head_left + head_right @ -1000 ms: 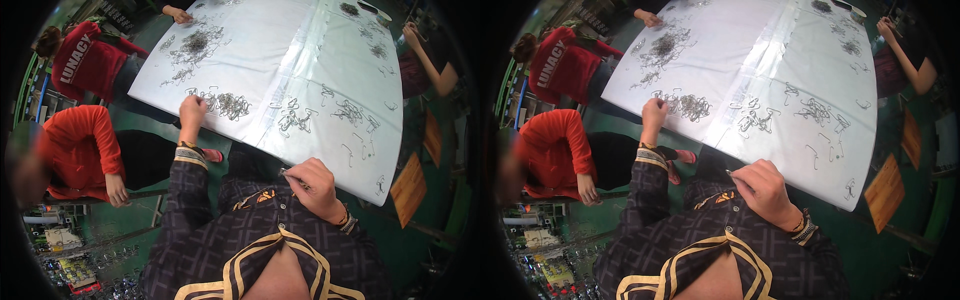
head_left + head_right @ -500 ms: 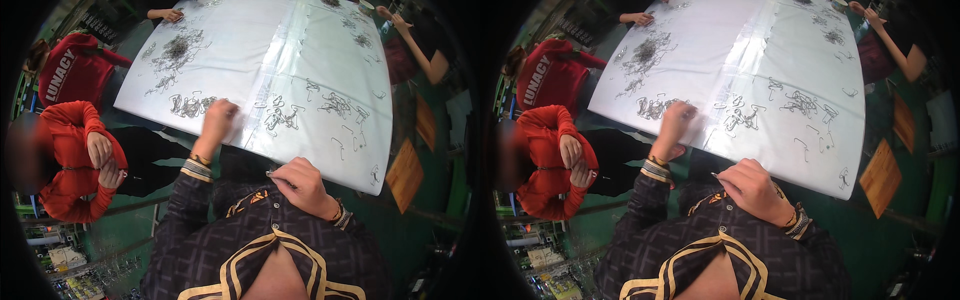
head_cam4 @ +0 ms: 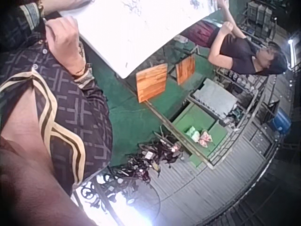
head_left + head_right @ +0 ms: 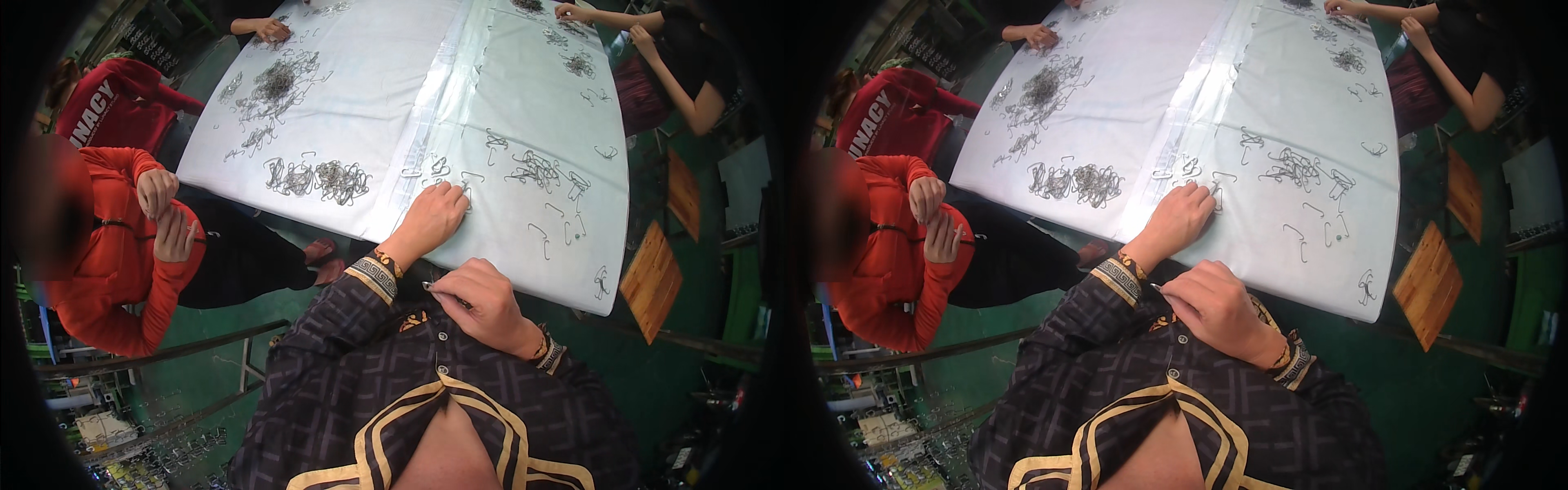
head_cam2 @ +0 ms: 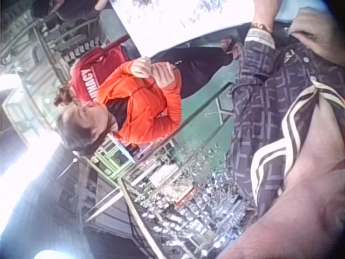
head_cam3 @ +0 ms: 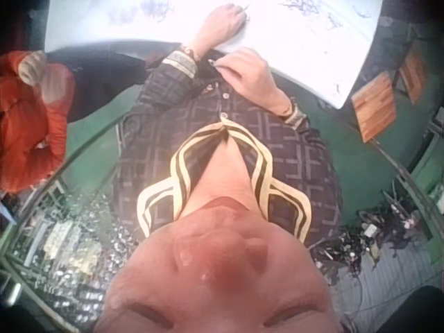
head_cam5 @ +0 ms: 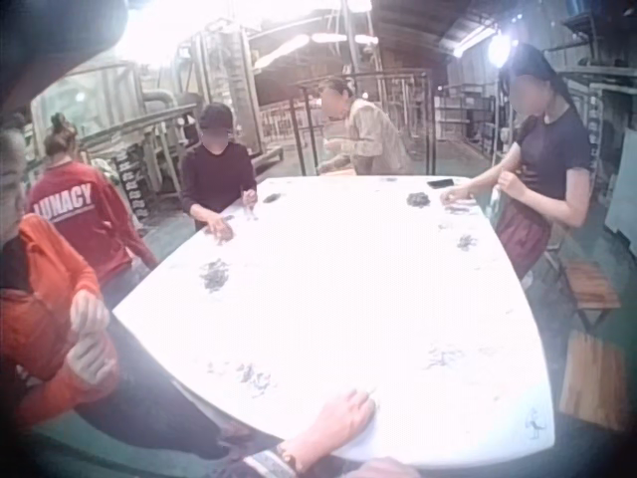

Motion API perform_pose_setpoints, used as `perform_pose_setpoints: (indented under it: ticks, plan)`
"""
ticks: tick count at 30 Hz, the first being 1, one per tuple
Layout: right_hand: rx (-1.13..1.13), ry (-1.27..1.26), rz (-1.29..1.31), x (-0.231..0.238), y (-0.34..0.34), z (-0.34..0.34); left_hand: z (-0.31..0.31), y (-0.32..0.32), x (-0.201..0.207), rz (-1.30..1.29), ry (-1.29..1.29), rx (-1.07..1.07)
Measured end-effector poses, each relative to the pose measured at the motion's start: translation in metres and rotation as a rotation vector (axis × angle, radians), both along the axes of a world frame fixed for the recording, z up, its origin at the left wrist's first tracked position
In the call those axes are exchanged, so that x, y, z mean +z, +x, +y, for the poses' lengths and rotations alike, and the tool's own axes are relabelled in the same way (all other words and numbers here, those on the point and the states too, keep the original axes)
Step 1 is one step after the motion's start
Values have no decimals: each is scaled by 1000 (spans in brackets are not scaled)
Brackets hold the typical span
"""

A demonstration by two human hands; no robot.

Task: The person picks up small metal hooks from a table, joins them into short chains, and hangs the assembled chains onto a metal rack.

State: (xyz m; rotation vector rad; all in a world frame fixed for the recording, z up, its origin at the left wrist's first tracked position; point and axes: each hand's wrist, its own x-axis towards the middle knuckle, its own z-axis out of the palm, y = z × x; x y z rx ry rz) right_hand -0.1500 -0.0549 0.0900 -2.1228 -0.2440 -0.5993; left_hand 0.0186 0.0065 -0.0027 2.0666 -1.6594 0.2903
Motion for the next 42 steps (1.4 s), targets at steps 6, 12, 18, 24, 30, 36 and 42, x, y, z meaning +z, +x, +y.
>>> perform_pose_setpoints:
  ticks: [6, 12, 18, 24, 30, 36, 42]
  plan:
    - [-1, 3, -2, -2, 2, 1, 16, -2, 2, 460, -89, 74]
    - [-46, 21, 25, -4, 4, 3, 50, 0, 21, 1098, -196, 173]
    - [-108, 69, 32, -3, 6, 5, 90, -30, 79, 1407, -402, -51]
    - [-115, 66, 39, -4, 8, 8, 109, -56, 97, 1203, -391, -106]
    - [-77, 36, 25, -4, 11, 10, 109, -64, 96, 1147, -398, 21]
    - [-36, 40, 5, -6, 17, 10, 111, -65, 96, 961, -449, 32]
    - [-184, 176, -3, -23, 26, 4, 120, -60, 104, 923, -532, 16]
